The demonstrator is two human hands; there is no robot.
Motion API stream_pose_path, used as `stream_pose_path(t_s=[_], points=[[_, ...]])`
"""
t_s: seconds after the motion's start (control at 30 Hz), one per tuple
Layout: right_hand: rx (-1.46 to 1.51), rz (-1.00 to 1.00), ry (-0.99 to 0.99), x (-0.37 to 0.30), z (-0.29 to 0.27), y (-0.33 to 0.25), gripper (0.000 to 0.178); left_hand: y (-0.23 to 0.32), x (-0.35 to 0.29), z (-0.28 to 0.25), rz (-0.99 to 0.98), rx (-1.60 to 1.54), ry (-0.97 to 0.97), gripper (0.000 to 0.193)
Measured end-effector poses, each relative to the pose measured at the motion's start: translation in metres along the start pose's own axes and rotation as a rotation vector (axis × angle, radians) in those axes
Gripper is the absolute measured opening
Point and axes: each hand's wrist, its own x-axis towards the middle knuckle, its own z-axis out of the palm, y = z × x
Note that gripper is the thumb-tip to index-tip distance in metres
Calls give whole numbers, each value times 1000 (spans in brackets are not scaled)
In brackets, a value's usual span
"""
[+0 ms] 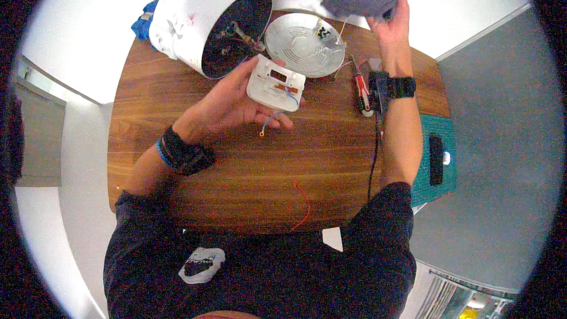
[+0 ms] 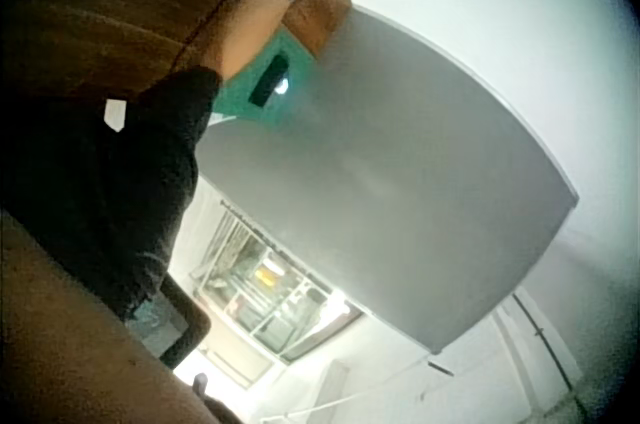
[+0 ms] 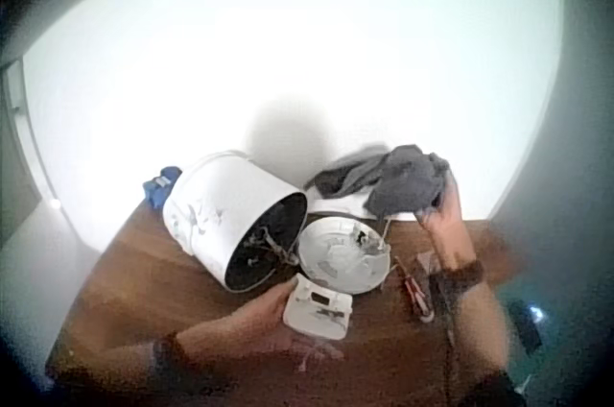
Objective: The person disassembles a white lampshade, removes the internal socket and wiring, and cleans the components with a cloth. They then reassemble the fixture by reconnecting the wires and placing the socket back inside the shade.
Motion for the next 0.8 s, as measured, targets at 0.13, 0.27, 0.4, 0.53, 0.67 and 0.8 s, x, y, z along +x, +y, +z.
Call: stream_pose_path(t_s=[0.13,0.27,0.4,0.53,0.67,0.8], points=[[-34,156,-79,-48,42,21,33,-3,9,-1,15,-48,3,67],[-662,138,-247,-86,68,58,34,-5,8,-3,28,-16,55,72],[-1477,80,-850,-95,123,72,43,-7,7,-11,82,-33,56,71],[-1809,237,-784,-117,144,102,53,-7,6,0,134,16,191,67],[-1961,44,-689,-118,134,101,48,-9,3,-2,55,96,182,69],[-2022,-241,-361,-116,147,89,40,-8,4,-16,-28,90,164,71]])
